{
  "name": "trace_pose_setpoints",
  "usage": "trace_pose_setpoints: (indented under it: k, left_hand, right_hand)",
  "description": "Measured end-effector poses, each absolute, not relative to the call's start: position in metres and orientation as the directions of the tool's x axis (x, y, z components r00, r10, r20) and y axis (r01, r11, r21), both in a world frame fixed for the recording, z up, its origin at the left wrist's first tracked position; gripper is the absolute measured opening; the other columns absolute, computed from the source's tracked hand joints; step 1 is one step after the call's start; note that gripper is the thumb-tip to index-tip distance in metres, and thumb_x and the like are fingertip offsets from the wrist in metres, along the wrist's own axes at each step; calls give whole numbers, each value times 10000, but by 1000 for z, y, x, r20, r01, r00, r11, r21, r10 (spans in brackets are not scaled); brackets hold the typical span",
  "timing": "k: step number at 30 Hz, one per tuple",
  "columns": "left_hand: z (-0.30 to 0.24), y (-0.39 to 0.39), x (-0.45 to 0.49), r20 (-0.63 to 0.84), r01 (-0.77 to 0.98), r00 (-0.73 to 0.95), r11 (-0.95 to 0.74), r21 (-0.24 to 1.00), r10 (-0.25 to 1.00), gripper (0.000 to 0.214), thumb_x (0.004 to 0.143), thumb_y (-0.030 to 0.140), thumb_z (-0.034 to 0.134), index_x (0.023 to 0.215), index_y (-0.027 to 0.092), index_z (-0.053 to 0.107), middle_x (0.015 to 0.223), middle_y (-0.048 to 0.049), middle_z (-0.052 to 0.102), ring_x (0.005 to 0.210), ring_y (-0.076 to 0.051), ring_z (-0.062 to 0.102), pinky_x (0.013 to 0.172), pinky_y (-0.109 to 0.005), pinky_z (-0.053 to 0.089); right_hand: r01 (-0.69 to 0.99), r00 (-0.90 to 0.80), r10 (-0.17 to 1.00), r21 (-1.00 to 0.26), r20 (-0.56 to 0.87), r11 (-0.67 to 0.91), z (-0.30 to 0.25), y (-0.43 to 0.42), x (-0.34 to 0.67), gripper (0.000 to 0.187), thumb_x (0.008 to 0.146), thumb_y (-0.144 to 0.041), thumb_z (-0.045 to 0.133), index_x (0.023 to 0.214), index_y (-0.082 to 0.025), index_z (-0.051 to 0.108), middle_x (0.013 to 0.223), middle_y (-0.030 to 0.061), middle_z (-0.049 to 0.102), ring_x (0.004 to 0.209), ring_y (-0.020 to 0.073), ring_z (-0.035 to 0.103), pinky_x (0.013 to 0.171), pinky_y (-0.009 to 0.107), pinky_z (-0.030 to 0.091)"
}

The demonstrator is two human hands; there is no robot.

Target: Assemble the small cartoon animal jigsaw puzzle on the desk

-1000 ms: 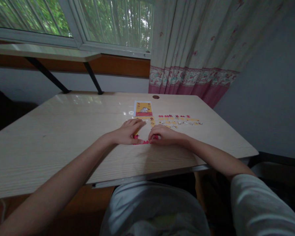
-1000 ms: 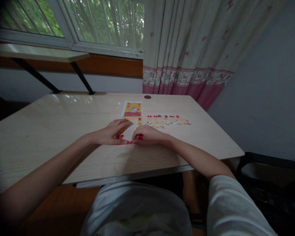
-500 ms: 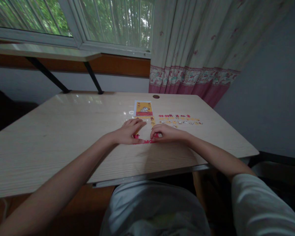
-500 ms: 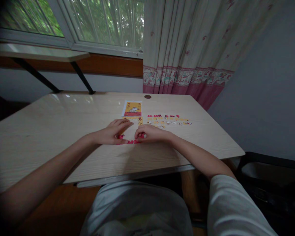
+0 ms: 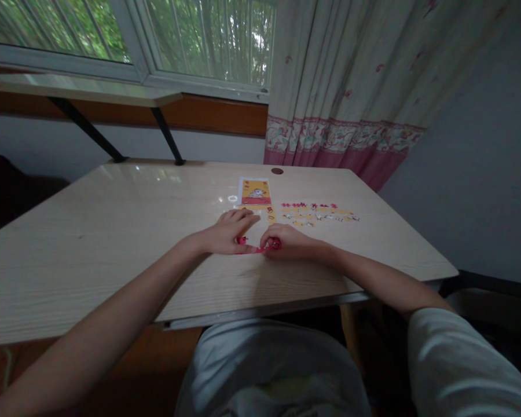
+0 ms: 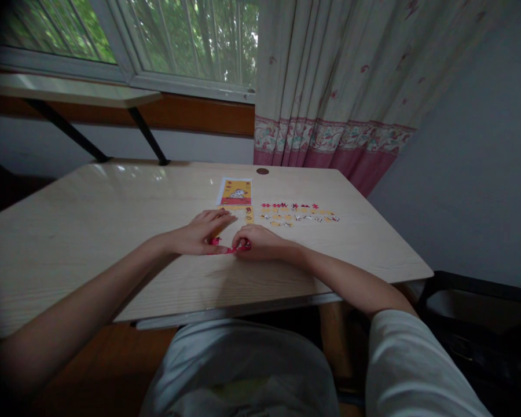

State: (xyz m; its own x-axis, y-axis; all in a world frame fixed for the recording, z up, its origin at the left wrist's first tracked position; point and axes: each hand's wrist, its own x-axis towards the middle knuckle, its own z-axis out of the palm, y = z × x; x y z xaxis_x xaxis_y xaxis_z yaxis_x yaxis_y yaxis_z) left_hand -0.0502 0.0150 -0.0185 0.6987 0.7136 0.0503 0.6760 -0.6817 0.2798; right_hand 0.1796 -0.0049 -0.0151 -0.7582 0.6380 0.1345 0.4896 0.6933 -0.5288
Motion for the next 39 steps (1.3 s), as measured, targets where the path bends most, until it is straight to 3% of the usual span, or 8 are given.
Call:
trace_pose_setpoints:
  k: [4,14,22,28,34,39]
  left_hand:
    - [-17,15,-50,52,673,703,-686,276,710,893,745,735,551,1429,181,398,1440,-198,409,1342,-427,319,1080,-565,277]
    - [-20,16,-49,85,655,715,-708,265,694,871,750,728,556,1418,191,404,1429,-195,423,1321,-414,349,1070,-549,285]
    - [-18,15,-48,63,659,716,-703,268,695,901,750,745,538,1424,165,400,1427,-210,412,1318,-417,344,1079,-557,273]
    - [-16,15,-46,48,675,703,-686,272,710,919,737,741,553,1425,150,400,1426,-211,410,1306,-413,357,1075,-544,286]
    - [-16,16,-44,37,690,679,-654,309,733,928,715,722,587,1422,147,408,1445,-213,399,1344,-414,318,1095,-554,253]
    - [-15,15,-40,-8,757,612,-582,297,791,979,659,700,641,1442,167,396,1469,-205,373,1343,-427,307,1084,-561,255]
  right_hand:
    - [503,-730,670,-559,132,659,-17,-4,179,145,679,-106,672,809,-168,689,726,-7,630,689,116,554,687,239,427]
    - [476,-752,649,-586,115,655,-11,5,191,111,745,-182,658,852,-155,670,707,-20,576,632,95,495,620,215,392]
    - [426,-815,569,-551,110,717,-8,14,199,32,760,-163,670,792,-163,665,754,-4,595,680,102,523,686,229,423]
    - [330,-869,473,-543,143,772,-11,17,202,102,823,-154,623,886,-161,703,823,23,628,732,105,563,717,232,451]
    - [248,-922,349,-435,169,866,-9,19,203,158,890,-188,572,906,-179,728,820,35,665,759,114,585,746,243,454]
    - [211,-952,254,-234,170,949,0,13,202,190,871,-139,552,920,-179,731,829,54,685,768,133,579,726,255,427]
